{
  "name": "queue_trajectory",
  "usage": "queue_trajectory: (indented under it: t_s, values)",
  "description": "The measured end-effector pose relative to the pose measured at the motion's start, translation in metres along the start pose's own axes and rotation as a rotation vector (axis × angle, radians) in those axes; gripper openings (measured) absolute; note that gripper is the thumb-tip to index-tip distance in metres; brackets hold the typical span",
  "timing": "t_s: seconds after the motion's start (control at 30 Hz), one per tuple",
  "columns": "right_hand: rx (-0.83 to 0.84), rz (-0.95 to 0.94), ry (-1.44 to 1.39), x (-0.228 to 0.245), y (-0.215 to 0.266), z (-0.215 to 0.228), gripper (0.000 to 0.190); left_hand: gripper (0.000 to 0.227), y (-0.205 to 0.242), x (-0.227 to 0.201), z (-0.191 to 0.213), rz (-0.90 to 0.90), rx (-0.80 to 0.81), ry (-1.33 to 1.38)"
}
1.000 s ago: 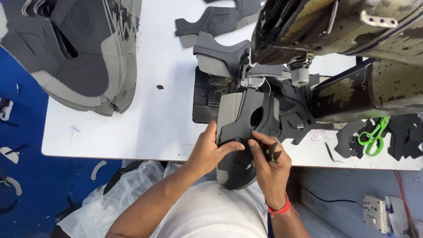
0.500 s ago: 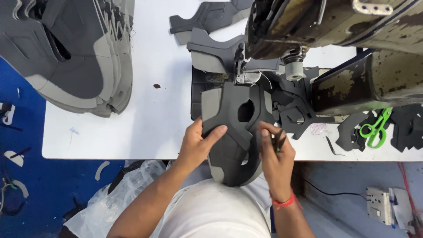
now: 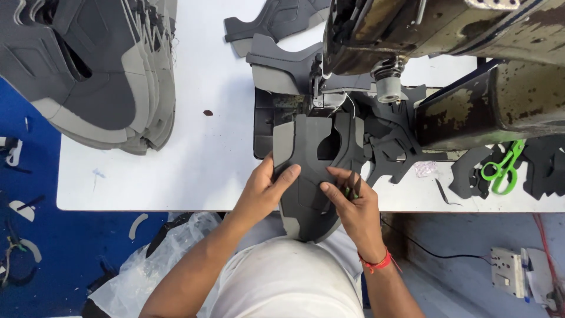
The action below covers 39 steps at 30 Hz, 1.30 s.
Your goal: The person uses a sewing machine to stitch together gray and black shoe parts. They guide the material under the needle, cut the thread with scissors, and place the finished pieces onto a stack.
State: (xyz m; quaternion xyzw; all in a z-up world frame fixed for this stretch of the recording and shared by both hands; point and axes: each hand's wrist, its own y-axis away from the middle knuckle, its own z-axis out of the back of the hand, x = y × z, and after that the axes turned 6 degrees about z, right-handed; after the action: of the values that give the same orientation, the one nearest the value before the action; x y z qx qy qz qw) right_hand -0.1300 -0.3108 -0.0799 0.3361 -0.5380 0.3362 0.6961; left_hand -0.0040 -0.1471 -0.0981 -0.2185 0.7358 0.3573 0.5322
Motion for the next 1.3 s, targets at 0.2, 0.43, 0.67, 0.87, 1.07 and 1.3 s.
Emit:
queue_trajectory:
  t_s: [0.2, 0.43, 0.67, 0.87, 1.07, 1.3]
  values:
    - [-0.041, -0.084, -0.01, 0.008, 0.002, -0.008, 0.029, 0.04, 0.001, -0.016, 0.001, -0.032, -0.025, -0.028]
    - [-0.029, -0.077, -0.026, 0.008, 0.002, -0.012, 0.031, 0.036, -0.002, -0.025, 0.004, 0.034, -0.01, -0.044]
    - [-0.018, -0.095, 0.03, 0.001, 0.001, -0.012, 0.032, 0.035, -0.007, -0.015, 0.006, 0.104, -0.04, -0.076]
    - [-0.046, -0.101, 0.037, 0.004, 0.001, -0.016, 0.031, 0.038, -0.006, -0.02, 0.006, 0.041, 0.003, -0.147]
    - [0.011, -0.19, -0.156, -0.006, -0.001, -0.005, 0.027, 0.032, -0.006, -0.01, 0.013, 0.083, -0.05, -0.151]
    - [0.094, -0.249, -0.242, -0.024, 0.004, 0.008, 0.026, 0.03, -0.007, -0.002, 0.018, 0.052, -0.107, -0.176]
